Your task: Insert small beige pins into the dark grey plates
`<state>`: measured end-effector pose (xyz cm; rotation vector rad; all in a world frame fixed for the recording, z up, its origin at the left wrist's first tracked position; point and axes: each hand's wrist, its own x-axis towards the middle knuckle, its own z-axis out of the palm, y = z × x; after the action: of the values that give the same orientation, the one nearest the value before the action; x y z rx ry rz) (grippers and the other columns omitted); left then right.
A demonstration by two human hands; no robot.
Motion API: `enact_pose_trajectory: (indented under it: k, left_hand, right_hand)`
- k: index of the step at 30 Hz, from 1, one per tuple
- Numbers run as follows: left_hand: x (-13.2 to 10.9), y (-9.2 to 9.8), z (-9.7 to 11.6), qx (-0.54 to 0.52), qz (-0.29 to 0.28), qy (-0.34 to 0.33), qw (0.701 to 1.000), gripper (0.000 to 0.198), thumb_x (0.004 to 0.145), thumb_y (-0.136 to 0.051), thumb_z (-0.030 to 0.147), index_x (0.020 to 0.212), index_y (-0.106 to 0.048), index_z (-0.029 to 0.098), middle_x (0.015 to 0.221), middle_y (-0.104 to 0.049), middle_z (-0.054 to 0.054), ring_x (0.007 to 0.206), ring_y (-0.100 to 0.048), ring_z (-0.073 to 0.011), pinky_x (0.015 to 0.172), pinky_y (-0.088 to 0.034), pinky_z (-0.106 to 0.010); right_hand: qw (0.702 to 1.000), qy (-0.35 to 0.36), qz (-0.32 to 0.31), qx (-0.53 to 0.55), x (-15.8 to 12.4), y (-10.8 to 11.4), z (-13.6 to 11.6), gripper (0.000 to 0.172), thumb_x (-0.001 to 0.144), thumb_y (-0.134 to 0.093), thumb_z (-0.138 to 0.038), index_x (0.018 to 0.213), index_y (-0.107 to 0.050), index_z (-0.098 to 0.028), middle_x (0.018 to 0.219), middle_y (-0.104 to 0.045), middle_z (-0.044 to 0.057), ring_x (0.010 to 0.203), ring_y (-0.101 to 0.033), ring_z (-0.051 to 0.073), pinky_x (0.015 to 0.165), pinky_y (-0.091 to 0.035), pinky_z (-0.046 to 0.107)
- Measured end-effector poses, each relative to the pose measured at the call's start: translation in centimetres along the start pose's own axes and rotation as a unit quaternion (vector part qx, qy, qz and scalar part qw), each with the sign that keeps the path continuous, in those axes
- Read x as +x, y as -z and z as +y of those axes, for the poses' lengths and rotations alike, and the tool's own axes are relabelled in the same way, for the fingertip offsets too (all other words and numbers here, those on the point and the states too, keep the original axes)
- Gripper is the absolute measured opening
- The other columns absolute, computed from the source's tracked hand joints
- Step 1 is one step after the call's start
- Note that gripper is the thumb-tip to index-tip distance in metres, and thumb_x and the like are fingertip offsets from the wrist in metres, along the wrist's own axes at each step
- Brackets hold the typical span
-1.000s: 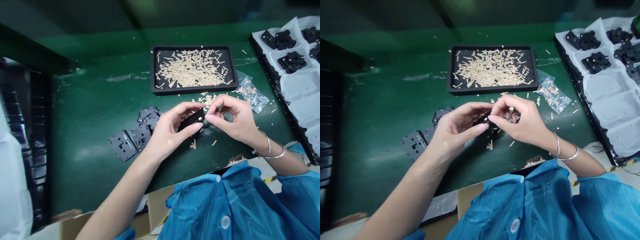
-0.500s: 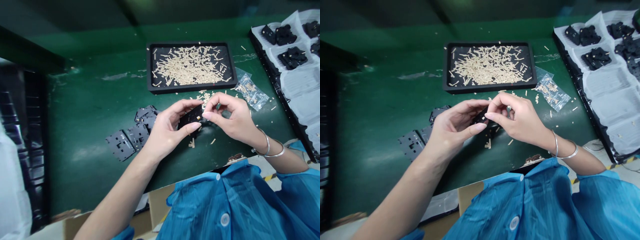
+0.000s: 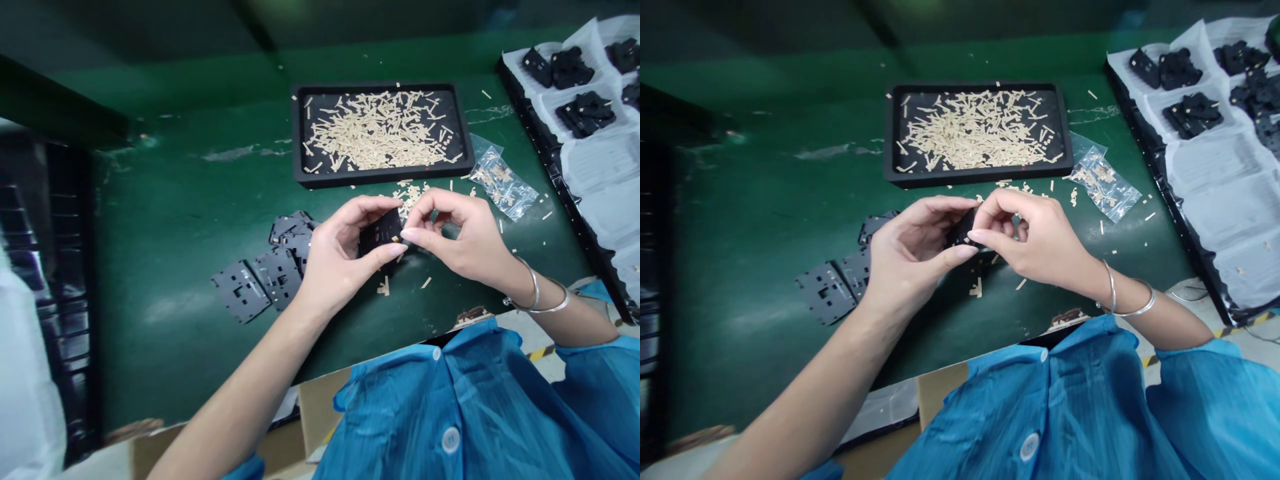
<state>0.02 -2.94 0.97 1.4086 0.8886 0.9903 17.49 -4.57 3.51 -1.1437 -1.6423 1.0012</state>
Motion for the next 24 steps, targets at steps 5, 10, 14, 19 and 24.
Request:
enact_pose_trajectory:
  k: [5,10,14,19,24]
  left_hand:
    - [0.2,0.0,-0.4,-0.072,-0.006,0.025,0.997,0.037,0.07,-0.081,0.035,0.103,-0.07,0.022,0.109,-0.07,-0.006,0.103,-0.065,-0.0219,0.093,-0.051,-0.033]
    - [0.4,0.1,0.1,-0.17,-0.059,0.082,0.98,0.046,0.072,-0.076,0.047,0.112,-0.067,0.025,0.089,-0.069,-0.003,0.068,-0.062,-0.0156,0.069,-0.052,-0.031]
    - [0.4,-0.1,0.5,-0.209,-0.109,0.137,0.962,0.059,0.07,-0.074,0.053,0.121,-0.061,0.025,0.088,-0.069,-0.004,0.056,-0.057,-0.0137,0.059,-0.05,-0.03]
    - [0.5,-0.3,0.8,-0.247,-0.133,0.168,0.945,0.042,0.077,-0.066,0.048,0.108,-0.066,0.019,0.089,-0.071,-0.008,0.062,-0.062,-0.018,0.054,-0.05,-0.03]
    - [0.5,0.1,1.7,-0.239,-0.147,0.184,0.942,0.027,0.075,-0.065,0.037,0.093,-0.066,0.018,0.076,-0.071,-0.006,0.062,-0.064,-0.0216,0.059,-0.05,-0.034]
  right_hand:
    - [0.999,-0.006,0.05,-0.004,-0.3,-0.5,0.2,0.005,0.079,-0.067,-0.019,0.084,-0.065,-0.017,0.068,-0.059,-0.003,0.06,-0.051,0.008,0.054,-0.041,0.021]
    - [0.996,0.059,0.058,-0.044,-0.5,-0.4,0.3,0.016,0.083,-0.064,-0.016,0.098,-0.07,-0.017,0.062,-0.055,-0.005,0.056,-0.047,0.008,0.056,-0.042,0.022]
    - [0.991,0.088,0.048,-0.088,-0.5,-0.4,0.2,0.011,0.084,-0.062,-0.015,0.084,-0.073,-0.019,0.057,-0.055,-0.004,0.056,-0.047,0.009,0.059,-0.043,0.024]
    - [0.994,0.062,0.04,-0.083,-0.6,-0.6,0.3,0.017,0.083,-0.063,-0.014,0.066,-0.063,-0.017,0.052,-0.057,-0.005,0.053,-0.048,0.008,0.058,-0.042,0.023]
    - [0.976,0.168,0.021,-0.139,-0.6,-0.5,0.7,0.017,0.086,-0.06,-0.015,0.07,-0.063,-0.02,0.05,-0.054,-0.006,0.055,-0.051,0.01,0.062,-0.044,0.025]
